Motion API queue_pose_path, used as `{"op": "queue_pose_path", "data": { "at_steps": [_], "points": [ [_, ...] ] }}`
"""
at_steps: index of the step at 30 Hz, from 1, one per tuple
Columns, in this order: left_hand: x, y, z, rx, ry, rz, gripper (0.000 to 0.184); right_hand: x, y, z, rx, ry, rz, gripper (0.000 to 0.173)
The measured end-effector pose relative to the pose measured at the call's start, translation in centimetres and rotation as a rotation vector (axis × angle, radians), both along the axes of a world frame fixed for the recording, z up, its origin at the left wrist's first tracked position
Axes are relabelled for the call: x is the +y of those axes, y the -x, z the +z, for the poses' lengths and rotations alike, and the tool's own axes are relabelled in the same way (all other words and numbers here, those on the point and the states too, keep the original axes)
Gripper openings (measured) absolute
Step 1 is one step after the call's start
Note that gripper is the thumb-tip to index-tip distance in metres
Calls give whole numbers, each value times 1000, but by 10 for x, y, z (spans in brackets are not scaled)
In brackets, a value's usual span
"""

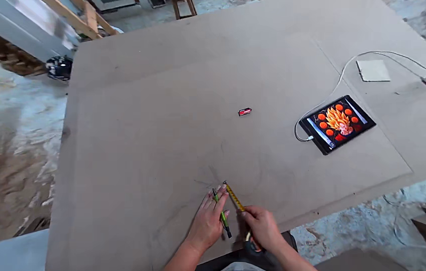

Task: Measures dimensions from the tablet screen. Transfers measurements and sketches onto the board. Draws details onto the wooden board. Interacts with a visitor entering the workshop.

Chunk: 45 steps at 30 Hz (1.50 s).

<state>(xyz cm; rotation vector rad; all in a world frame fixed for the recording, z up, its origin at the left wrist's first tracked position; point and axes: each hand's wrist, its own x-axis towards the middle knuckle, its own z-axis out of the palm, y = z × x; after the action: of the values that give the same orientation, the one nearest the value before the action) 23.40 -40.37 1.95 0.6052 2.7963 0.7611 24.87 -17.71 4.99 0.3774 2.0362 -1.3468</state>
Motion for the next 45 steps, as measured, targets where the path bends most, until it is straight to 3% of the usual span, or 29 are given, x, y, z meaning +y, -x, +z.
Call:
{"op": "queue_pose_path", "data": {
  "at_steps": [3, 6, 16, 22, 28, 38, 45],
  "points": [
    [-22, 14, -19, 88, 18, -184, 47, -43, -10, -2, -47, 49, -118, 28],
    [-33, 32, -28, 89, -8, -258, 46, -52, -17, -5, -63, 69, -197, 29],
    [-41, 135, -35, 172, -58, -214, 45, -15, -118, -16, -111, -1, -321, 30],
    [-25, 193, -39, 224, -22, -212, 45, -25, -127, -28, -43, 11, -513, 23],
    [-21, 199, -44, 290, -32, -225, 49, -33, -113, -27, -36, -63, -579, 20],
    [-21, 197, -39, 245, -6, -177, 58, -29, -106, -18, -115, -50, -543, 22],
    [-21, 199, -38, 225, 35, -175, 61, -30, -108, -23, -84, -1, -626, 17]
  ]
}}
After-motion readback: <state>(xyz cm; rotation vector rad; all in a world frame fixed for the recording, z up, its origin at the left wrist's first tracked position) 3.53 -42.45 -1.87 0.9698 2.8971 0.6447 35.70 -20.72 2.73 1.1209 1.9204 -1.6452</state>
